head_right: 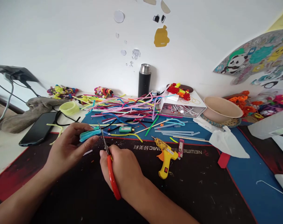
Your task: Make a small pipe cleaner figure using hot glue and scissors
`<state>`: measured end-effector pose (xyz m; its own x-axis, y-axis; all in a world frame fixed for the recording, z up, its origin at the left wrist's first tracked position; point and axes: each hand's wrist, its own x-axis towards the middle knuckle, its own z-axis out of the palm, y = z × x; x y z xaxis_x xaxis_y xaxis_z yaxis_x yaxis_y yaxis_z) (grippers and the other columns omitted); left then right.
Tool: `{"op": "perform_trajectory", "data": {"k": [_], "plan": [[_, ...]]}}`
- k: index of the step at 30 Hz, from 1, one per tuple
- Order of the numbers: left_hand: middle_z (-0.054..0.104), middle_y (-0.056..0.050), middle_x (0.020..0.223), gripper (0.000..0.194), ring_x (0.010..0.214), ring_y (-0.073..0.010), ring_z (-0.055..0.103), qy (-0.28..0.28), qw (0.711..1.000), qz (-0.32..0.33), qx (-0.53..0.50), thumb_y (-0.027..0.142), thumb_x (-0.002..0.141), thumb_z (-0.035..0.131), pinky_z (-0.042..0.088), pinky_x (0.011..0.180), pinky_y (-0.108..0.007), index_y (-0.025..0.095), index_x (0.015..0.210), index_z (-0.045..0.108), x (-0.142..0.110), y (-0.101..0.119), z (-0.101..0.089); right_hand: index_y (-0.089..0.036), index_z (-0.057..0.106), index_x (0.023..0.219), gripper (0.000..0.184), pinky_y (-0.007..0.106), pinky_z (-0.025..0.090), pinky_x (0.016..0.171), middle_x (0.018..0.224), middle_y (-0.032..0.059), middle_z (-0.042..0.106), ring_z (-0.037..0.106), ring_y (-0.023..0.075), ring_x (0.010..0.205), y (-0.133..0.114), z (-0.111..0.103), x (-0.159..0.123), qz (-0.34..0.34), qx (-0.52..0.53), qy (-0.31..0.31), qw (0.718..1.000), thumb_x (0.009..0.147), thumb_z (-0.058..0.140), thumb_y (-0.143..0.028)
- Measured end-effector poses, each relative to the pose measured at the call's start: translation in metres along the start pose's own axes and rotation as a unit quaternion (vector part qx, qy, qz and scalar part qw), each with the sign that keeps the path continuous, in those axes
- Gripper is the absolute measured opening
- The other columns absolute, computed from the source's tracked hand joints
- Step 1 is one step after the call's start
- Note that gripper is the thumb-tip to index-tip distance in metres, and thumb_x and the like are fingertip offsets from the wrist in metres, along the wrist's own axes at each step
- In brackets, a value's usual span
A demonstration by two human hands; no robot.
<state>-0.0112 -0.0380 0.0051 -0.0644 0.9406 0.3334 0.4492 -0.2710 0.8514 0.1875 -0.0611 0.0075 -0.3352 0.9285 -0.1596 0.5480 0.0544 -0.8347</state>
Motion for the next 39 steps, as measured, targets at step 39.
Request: {"op": "perform_trajectory", "data": {"k": [39], "plan": [[0.070,0.001,0.074,0.044,0.061,-0.0116,0.062,-0.036,0.913,-0.232,-0.332,0.049,0.083,0.093,0.050,0.053,-0.017,0.023,0.103,0.063,0.012,-0.001,-0.007,-0.020,0.068,0.137,0.085,0.036,0.059,0.074,0.107,0.0132,0.080,0.080,0.0259,0.083,0.024,0.005,0.003,-0.015,0.322,-0.108,0.940,0.091,0.057,-0.091]]}}
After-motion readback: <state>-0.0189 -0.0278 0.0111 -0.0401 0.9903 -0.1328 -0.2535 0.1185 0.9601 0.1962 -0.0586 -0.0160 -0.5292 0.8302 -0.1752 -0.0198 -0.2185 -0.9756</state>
